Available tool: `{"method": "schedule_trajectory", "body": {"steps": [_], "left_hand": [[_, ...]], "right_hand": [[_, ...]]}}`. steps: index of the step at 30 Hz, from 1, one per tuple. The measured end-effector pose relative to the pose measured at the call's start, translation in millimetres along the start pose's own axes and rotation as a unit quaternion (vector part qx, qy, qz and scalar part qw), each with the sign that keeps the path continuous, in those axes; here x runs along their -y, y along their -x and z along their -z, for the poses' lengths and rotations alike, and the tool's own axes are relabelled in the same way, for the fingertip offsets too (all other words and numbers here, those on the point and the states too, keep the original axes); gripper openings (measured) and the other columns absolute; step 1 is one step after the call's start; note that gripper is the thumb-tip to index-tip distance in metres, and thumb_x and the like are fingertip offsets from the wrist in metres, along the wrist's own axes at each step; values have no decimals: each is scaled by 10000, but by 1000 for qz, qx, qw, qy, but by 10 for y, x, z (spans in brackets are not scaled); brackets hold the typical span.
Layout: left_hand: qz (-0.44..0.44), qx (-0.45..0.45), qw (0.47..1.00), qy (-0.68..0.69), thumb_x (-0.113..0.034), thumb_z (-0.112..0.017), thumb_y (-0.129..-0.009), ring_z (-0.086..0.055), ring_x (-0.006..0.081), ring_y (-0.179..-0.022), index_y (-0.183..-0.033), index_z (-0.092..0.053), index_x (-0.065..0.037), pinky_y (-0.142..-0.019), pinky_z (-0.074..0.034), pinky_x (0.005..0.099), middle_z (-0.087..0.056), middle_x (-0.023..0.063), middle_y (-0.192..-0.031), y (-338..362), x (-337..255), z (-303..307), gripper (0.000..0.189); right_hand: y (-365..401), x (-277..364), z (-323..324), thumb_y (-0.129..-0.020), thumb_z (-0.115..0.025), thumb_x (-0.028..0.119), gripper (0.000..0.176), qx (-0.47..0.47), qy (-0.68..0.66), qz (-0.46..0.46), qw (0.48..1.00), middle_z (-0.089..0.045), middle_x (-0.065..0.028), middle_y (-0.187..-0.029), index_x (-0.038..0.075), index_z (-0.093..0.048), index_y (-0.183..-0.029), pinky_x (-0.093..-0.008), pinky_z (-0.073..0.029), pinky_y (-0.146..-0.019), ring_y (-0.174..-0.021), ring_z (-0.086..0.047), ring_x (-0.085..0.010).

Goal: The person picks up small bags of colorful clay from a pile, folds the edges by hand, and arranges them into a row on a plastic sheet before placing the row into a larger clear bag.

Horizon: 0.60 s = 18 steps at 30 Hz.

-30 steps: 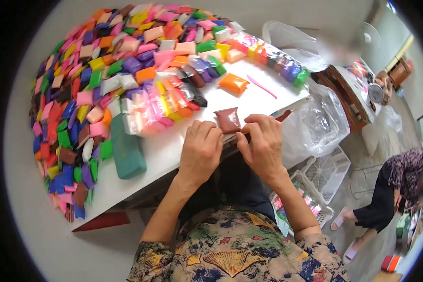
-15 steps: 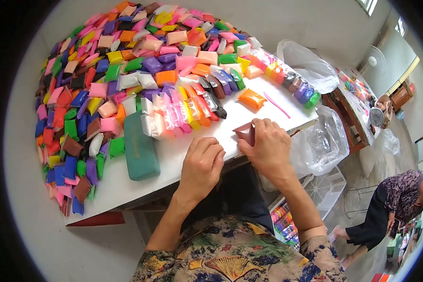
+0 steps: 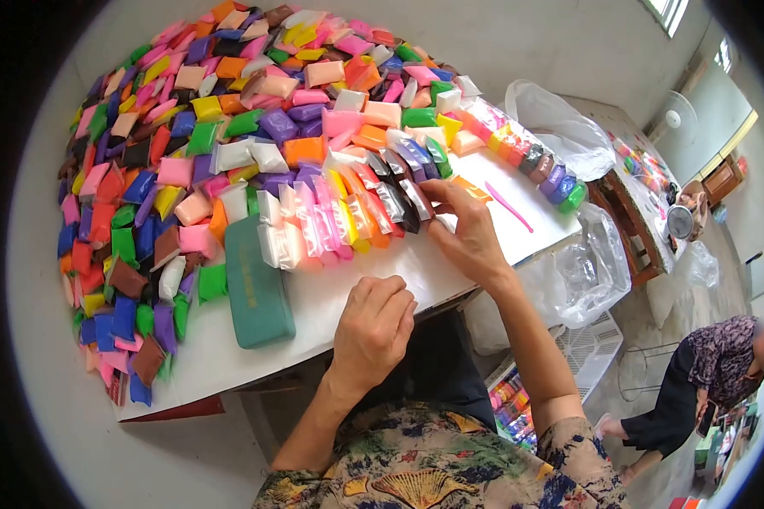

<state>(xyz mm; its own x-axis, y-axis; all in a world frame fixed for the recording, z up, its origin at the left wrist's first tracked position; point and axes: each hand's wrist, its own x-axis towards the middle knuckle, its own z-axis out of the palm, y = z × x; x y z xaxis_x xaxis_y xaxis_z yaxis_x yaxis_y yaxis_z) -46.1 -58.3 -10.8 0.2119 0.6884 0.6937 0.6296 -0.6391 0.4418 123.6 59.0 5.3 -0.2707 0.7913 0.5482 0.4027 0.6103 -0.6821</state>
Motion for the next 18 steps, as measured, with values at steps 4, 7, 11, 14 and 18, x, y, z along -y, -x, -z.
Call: {"method": "schedule_trajectory", "body": {"steps": [4,7,11,14,18], "left_hand": [[1,18,1000,3,-22,-667,-809,-554,306,-912,-924,-612,2,-828,-456,411,-585,121,-1001,26,21,-13,130],[0,15,1000,-2,-19,-668,-807,-554,307,-914,-929,-613,3,-828,-457,410,-586,122,-1004,18,16,-27,136],[-1,17,1000,-2,-13,-666,-806,-553,314,-918,-932,-613,8,-831,-461,413,-586,128,-1008,26,21,-24,139],[0,26,1000,5,-8,-665,-805,-554,319,-923,-933,-613,11,-839,-465,415,-587,133,-1017,21,7,6,140],[-13,37,999,4,27,-700,-782,-587,323,-906,-942,-637,10,-784,-495,400,-622,131,-1017,17,-45,107,173]], "right_hand": [[56,-9,10,-805,-640,-65,378,-18,11,-1,1000,-657,-148,-1090,-48,-603,-1181,-336,-568,-866,-960,-687,-224],[61,-4,-15,-809,-657,-66,334,-23,-6,2,1000,-653,-146,-1059,-50,-617,-1140,-332,-576,-836,-942,-691,-231],[31,-23,-80,-813,-671,-61,295,-37,24,29,999,-653,-156,-1036,-47,-631,-1104,-331,-574,-779,-917,-695,-251],[39,21,-117,-822,-675,-40,301,-46,54,22,997,-654,-177,-1043,-33,-629,-1119,-359,-556,-767,-913,-686,-302],[76,53,-177,-854,-652,40,285,-79,122,79,986,-628,-189,-1032,-12,-601,-1129,-445,-518,-813,-930,-628,-382]]}}
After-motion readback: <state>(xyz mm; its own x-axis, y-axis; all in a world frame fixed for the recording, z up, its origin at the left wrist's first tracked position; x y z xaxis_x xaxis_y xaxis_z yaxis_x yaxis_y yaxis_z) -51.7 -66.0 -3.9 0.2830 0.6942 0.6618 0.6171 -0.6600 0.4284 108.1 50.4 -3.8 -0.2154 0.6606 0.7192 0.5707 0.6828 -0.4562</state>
